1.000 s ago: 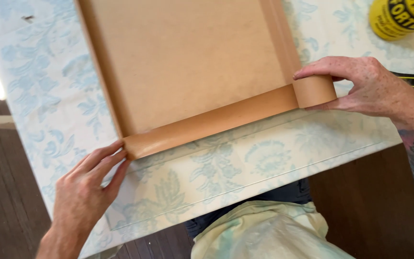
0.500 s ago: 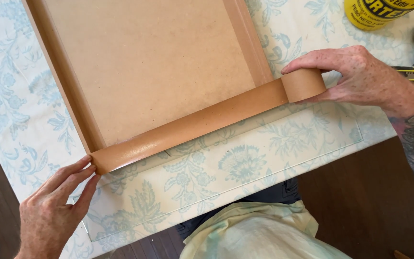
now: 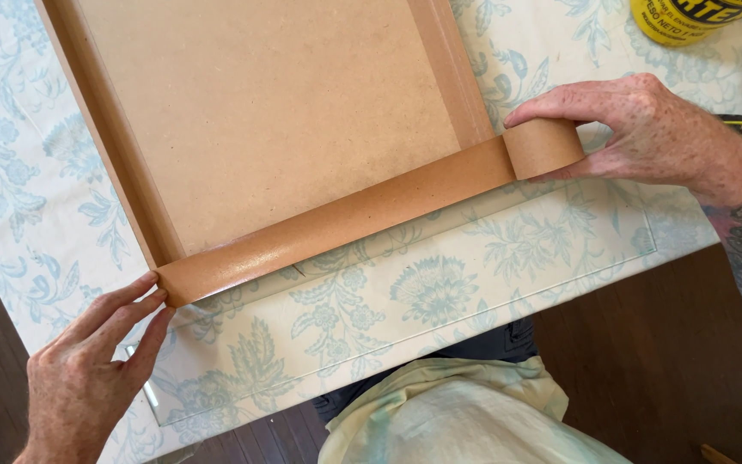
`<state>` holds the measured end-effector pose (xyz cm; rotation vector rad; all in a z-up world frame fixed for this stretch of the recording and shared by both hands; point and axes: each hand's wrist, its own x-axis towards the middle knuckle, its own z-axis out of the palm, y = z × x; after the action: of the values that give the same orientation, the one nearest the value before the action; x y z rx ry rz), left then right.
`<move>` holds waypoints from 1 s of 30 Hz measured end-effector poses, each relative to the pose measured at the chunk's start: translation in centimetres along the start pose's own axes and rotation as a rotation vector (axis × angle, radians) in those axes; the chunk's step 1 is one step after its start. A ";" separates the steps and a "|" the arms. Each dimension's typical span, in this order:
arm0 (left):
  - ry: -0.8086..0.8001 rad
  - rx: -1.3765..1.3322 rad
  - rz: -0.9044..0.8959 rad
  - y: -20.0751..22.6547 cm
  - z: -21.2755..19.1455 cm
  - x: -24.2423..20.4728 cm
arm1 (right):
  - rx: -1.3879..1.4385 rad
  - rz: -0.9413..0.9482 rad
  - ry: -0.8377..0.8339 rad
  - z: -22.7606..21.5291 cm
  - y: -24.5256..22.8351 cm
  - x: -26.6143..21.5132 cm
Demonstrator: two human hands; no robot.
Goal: Sealing the back of a wooden picture frame using brown paper adhesive tape, a utility knife, and a cloth for smoothing.
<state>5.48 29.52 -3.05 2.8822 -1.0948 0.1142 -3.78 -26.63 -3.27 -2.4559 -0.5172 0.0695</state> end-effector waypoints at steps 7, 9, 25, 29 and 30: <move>0.006 -0.065 -0.001 0.0 0.0 -0.1 | 0.036 0.041 -0.049 0.2 0.0 0.4; 0.002 -0.030 0.007 -0.2 0.2 -0.3 | 0.004 0.011 -0.035 0.5 0.4 0.4; 0.062 -0.116 0.004 -0.6 1.3 -0.8 | -0.016 0.100 -0.057 0.9 0.2 0.2; 0.047 -0.189 -0.015 -0.4 1.1 -0.5 | -0.009 0.090 -0.034 1.1 0.2 0.2; 0.027 -0.192 -0.017 -0.4 0.8 -0.3 | -0.011 0.080 -0.029 1.1 0.3 0.1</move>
<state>5.55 29.96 -3.90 2.7118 -1.0156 0.0438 -3.76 -26.12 -4.33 -2.4896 -0.4328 0.1361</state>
